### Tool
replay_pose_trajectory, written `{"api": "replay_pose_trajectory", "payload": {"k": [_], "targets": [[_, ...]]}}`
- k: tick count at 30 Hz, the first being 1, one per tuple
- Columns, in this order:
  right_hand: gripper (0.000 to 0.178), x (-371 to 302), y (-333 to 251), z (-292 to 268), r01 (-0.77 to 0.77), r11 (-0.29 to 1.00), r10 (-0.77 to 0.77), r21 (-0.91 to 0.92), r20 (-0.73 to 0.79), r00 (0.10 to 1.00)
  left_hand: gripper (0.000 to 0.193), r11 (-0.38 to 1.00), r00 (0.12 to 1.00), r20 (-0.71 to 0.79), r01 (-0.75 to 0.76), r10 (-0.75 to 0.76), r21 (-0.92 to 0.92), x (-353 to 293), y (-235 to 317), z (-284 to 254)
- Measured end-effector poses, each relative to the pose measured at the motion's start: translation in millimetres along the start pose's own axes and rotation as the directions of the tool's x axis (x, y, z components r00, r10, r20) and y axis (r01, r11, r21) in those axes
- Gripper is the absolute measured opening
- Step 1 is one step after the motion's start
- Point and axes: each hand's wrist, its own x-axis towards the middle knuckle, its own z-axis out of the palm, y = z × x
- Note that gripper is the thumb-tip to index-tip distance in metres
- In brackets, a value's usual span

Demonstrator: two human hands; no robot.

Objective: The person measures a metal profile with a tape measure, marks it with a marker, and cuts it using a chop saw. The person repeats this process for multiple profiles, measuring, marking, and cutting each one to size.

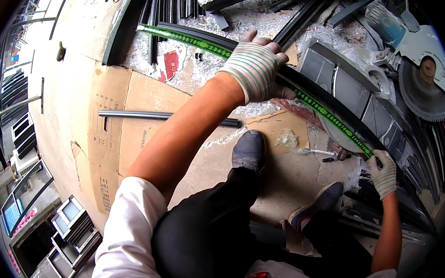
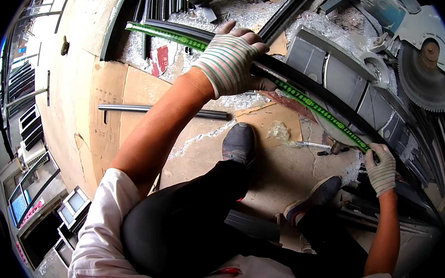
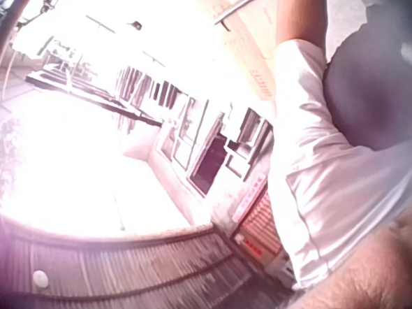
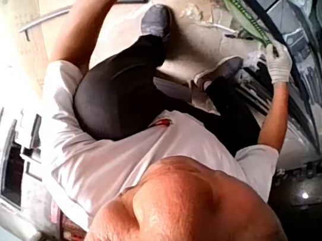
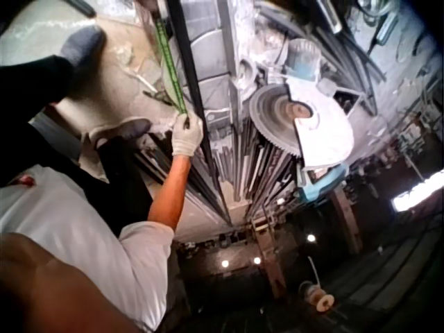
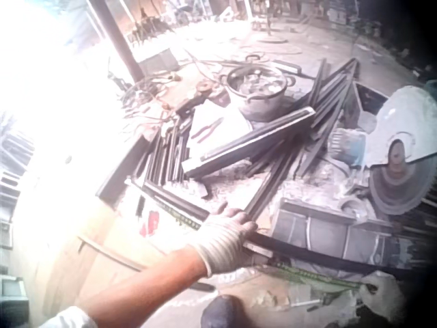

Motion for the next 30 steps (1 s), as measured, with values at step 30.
{"api": "replay_pose_trajectory", "payload": {"k": [30], "targets": [[0.022, 11, 65, -20, 0.018, 0.987, -0.021, -0.16, -0.019, 1.0, 0.03, 0.999, 0.987, 0.157, -0.019, 0.014, 0.03, 18, -10, 31]]}}
